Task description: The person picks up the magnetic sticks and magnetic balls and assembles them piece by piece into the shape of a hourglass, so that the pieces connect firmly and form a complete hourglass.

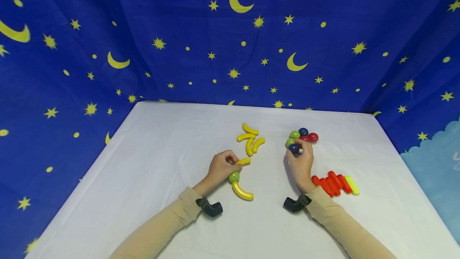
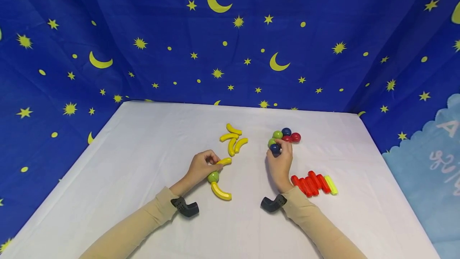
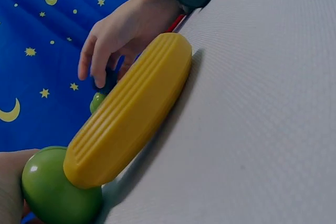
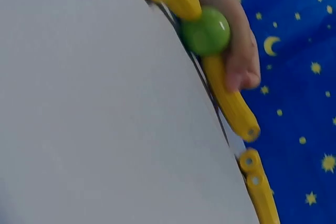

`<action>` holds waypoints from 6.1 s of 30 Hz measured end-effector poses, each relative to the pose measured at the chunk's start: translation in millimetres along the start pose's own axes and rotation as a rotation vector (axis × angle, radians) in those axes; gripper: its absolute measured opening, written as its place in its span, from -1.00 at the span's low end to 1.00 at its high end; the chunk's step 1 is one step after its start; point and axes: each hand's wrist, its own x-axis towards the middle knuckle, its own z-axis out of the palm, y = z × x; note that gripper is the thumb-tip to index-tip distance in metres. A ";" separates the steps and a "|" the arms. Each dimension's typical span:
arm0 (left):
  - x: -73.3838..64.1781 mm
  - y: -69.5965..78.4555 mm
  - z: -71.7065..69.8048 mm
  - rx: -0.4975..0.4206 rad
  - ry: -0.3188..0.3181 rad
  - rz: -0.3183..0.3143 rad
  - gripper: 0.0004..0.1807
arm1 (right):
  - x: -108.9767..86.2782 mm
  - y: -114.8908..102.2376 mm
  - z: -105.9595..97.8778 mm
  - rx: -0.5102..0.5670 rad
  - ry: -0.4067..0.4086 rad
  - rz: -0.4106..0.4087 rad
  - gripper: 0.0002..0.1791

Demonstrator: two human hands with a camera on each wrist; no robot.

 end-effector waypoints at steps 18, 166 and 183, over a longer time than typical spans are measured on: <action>-1.2 3.8 2.8 0.001 0.016 -0.018 -0.87 | -29.9 -33.3 28.6 0.208 -0.513 -0.021 -0.59; -5.0 -3.5 5.7 0.004 0.061 0.122 -0.78 | -34.7 -15.1 29.9 -0.005 -0.577 -0.330 -0.62; -5.3 -2.2 6.9 0.037 0.066 0.108 -0.78 | -69.9 -31.2 12.5 0.170 -0.530 -0.210 -0.79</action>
